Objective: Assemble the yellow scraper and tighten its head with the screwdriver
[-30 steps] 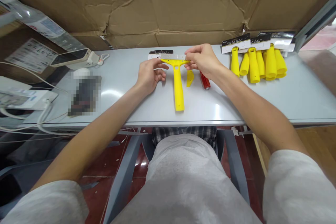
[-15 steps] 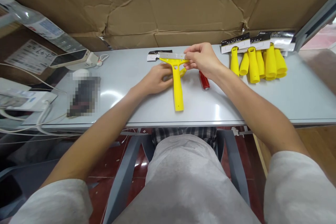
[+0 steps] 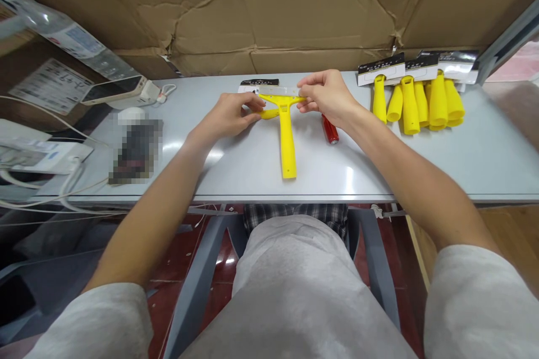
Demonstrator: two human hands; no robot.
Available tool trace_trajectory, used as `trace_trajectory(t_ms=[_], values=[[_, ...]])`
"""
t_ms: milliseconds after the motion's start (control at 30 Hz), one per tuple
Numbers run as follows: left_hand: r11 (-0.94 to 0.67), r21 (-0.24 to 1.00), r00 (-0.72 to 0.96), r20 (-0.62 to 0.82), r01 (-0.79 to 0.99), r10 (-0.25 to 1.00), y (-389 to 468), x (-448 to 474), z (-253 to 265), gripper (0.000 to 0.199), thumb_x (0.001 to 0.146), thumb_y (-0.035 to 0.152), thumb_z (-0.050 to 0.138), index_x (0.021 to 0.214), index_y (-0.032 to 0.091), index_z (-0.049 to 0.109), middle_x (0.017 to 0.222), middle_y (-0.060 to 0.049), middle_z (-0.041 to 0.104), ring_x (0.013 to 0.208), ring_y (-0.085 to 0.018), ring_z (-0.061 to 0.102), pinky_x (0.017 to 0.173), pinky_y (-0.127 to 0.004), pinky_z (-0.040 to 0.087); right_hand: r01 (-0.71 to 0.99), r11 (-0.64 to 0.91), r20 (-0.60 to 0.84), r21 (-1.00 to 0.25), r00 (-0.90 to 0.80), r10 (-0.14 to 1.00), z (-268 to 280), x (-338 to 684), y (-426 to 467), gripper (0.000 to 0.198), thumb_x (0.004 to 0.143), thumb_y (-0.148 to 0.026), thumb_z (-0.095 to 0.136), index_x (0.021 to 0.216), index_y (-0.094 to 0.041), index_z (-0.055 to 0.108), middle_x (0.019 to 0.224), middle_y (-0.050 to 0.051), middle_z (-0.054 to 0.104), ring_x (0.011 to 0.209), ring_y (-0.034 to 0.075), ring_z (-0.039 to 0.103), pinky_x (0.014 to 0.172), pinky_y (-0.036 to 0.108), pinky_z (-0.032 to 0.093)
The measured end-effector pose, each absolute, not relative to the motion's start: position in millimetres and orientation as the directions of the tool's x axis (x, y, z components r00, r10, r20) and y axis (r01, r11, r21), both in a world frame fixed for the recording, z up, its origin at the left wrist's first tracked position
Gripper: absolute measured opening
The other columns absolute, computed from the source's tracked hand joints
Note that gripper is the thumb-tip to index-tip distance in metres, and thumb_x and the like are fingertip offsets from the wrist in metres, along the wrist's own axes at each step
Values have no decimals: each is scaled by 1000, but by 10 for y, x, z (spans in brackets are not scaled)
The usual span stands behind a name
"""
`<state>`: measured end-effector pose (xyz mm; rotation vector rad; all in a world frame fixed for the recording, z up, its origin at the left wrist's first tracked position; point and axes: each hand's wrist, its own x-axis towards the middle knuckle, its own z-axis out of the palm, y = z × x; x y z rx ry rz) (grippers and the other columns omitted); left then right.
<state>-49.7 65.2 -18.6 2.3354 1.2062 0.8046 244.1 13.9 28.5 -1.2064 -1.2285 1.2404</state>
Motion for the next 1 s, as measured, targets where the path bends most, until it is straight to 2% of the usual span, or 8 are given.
trace_trajectory(t_ms=[167,267,333,400,467,667,900,1000], values=[[-482,621,383,298,618,874,730,-647,-154,43,75,8,84,112,30,86,105,-6,85,101,-26,79,95,-38,63,-1,-1,-1,-1000,-52,999,261,2455,156,25,91,-14,84,100,-20,61,86,4,66,72,15,71,76,35,72],[-477,657,312,361,584,879,684,-626,-78,49,76,8,83,119,30,86,112,-6,86,110,-25,79,96,-36,64,0,0,0,-1000,-57,998,261,2448,147,24,91,-15,83,100,-20,61,85,4,66,72,14,70,74,33,72],[-465,733,250,392,496,885,603,-536,-5,38,86,14,82,121,27,85,114,-6,87,109,-23,81,97,-34,63,-4,-7,-7,-1000,-55,998,270,2431,130,25,91,-16,83,101,-21,61,85,4,66,72,14,70,73,32,71],[-413,829,219,354,378,909,504,-416,61,25,96,23,80,121,23,83,103,-6,86,95,-19,81,87,-30,64,-12,-15,-14,-1000,-57,998,278,2407,110,26,91,-16,84,101,-21,60,84,3,65,71,13,70,72,31,70],[-351,888,220,294,297,930,417,-302,96,21,99,29,80,119,21,82,92,-5,84,81,-16,79,75,-27,62,-16,-19,-18,-1000,-66,998,280,2382,89,28,91,-16,86,102,-21,60,86,3,66,71,12,69,71,29,70],[-235,957,208,198,173,958,336,-149,44,16,90,22,94,101,20,83,82,-4,81,71,-13,75,66,-23,59,-10,-28,-27,-1000,-85,996,266,2330,45,28,91,-13,85,103,-21,60,89,3,68,70,11,69,70,27,70],[-208,973,186,187,99,965,352,-145,60,16,86,16,94,99,19,85,81,-3,80,70,-11,74,66,-22,60,-37,-77,-75,-996,-54,996,304,2293,12,29,91,-11,82,106,-21,60,92,3,68,72,10,70,74,26,70],[-199,976,165,184,83,969,364,-132,47,10,90,12,86,97,19,85,81,-3,79,70,-11,73,65,-22,59,-48,-102,-100,-994,-38,994,332,2277,-9,25,93,-8,76,107,-20,60,90,3,69,72,11,71,74,24,69]])
